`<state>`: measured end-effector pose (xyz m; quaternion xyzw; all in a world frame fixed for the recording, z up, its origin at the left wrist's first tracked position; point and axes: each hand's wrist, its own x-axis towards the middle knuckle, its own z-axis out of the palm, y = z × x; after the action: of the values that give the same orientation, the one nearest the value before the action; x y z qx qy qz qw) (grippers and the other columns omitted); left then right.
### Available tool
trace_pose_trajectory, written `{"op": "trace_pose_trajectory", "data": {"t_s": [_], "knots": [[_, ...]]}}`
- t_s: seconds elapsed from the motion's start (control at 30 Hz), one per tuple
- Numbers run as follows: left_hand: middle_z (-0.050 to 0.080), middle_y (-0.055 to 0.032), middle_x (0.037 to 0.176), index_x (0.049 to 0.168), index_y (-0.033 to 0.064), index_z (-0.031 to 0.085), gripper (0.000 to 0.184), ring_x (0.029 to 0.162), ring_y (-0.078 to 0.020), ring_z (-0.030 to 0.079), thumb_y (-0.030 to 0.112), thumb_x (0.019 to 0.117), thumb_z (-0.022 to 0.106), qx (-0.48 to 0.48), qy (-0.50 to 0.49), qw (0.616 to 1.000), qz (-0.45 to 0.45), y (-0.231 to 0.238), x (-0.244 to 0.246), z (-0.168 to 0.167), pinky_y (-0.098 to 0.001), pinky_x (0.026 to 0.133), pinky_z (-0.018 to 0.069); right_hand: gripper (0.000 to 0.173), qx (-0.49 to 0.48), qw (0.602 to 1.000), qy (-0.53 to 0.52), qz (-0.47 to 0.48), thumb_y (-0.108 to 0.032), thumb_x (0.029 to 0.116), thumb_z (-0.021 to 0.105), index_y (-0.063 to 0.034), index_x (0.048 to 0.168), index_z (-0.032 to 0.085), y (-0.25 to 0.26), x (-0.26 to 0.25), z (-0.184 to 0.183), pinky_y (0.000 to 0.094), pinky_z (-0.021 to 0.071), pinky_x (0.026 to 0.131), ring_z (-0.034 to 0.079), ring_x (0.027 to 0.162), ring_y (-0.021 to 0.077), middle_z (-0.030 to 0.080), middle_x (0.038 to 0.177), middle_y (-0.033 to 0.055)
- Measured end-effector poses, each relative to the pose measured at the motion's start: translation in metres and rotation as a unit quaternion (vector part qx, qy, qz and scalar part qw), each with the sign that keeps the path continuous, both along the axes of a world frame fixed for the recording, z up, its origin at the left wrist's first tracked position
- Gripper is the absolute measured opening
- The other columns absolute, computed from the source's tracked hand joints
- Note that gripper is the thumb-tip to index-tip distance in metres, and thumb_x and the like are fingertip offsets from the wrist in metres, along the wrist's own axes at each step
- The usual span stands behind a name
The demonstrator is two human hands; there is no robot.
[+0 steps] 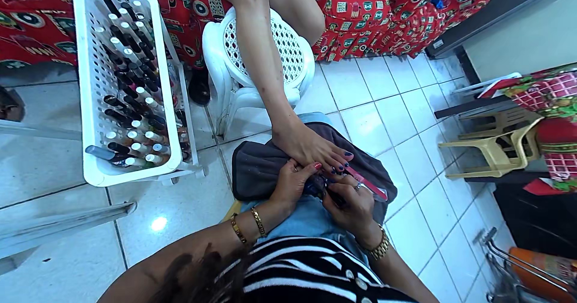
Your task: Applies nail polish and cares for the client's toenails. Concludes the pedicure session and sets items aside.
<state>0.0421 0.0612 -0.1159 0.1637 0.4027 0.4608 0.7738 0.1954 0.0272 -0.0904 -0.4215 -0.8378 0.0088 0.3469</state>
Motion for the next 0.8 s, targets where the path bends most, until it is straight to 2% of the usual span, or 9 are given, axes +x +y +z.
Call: {"op": "trace_pose_trajectory", "data": {"t_s": [0.27, 0.47, 0.6, 0.8], "knots": [[0.070, -0.0065, 0.087, 0.109, -0.0037, 0.059, 0.015, 0.081, -0.0095, 0.069, 0.000, 0.0961, 0.065, -0.003, 0.000, 1.000, 0.001, 0.0002, 0.0002, 0.0006, -0.0250, 0.080, 0.0566, 0.005, 0.000, 1.000, -0.004, 0.002, -0.010, 0.0883, 0.063, -0.0063, 0.090, 0.059, 0.0007, -0.0003, 0.0025, 0.0177, 0.0529, 0.069, 0.067, 0.080, 0.0128, 0.068, 0.085, 0.0115], [0.070, -0.0063, 0.088, 0.109, -0.0038, 0.059, 0.015, 0.082, -0.0094, 0.069, 0.001, 0.0961, 0.066, -0.001, 0.003, 1.000, -0.002, -0.0001, -0.0001, -0.0004, -0.0251, 0.080, 0.0565, 0.010, -0.037, 0.998, 0.048, 0.005, -0.010, 0.0887, 0.064, -0.0051, 0.094, 0.058, -0.0011, 0.0019, 0.0027, 0.0165, 0.0523, 0.072, 0.064, 0.078, 0.0105, 0.062, 0.082, 0.0102], [0.071, -0.0071, 0.089, 0.110, -0.0042, 0.059, 0.016, 0.083, -0.0104, 0.069, 0.001, 0.0964, 0.065, -0.002, -0.001, 1.000, -0.003, 0.0001, 0.0005, -0.0015, -0.0263, 0.081, 0.0570, 0.008, -0.020, 0.999, 0.035, -0.002, -0.010, 0.0883, 0.064, -0.0054, 0.093, 0.059, -0.0003, 0.0007, 0.0010, 0.0159, 0.0495, 0.069, 0.061, 0.075, 0.0108, 0.062, 0.082, 0.0100], [0.070, -0.0069, 0.089, 0.110, -0.0040, 0.059, 0.017, 0.083, -0.0101, 0.069, 0.001, 0.0962, 0.065, -0.002, 0.001, 1.000, -0.004, -0.0001, 0.0002, -0.0011, -0.0259, 0.081, 0.0566, 0.007, -0.006, 1.000, 0.014, -0.007, -0.010, 0.0880, 0.064, -0.0060, 0.092, 0.060, 0.0016, 0.0003, 0.0002, 0.0157, 0.0497, 0.069, 0.062, 0.075, 0.0106, 0.063, 0.081, 0.0094]]}}
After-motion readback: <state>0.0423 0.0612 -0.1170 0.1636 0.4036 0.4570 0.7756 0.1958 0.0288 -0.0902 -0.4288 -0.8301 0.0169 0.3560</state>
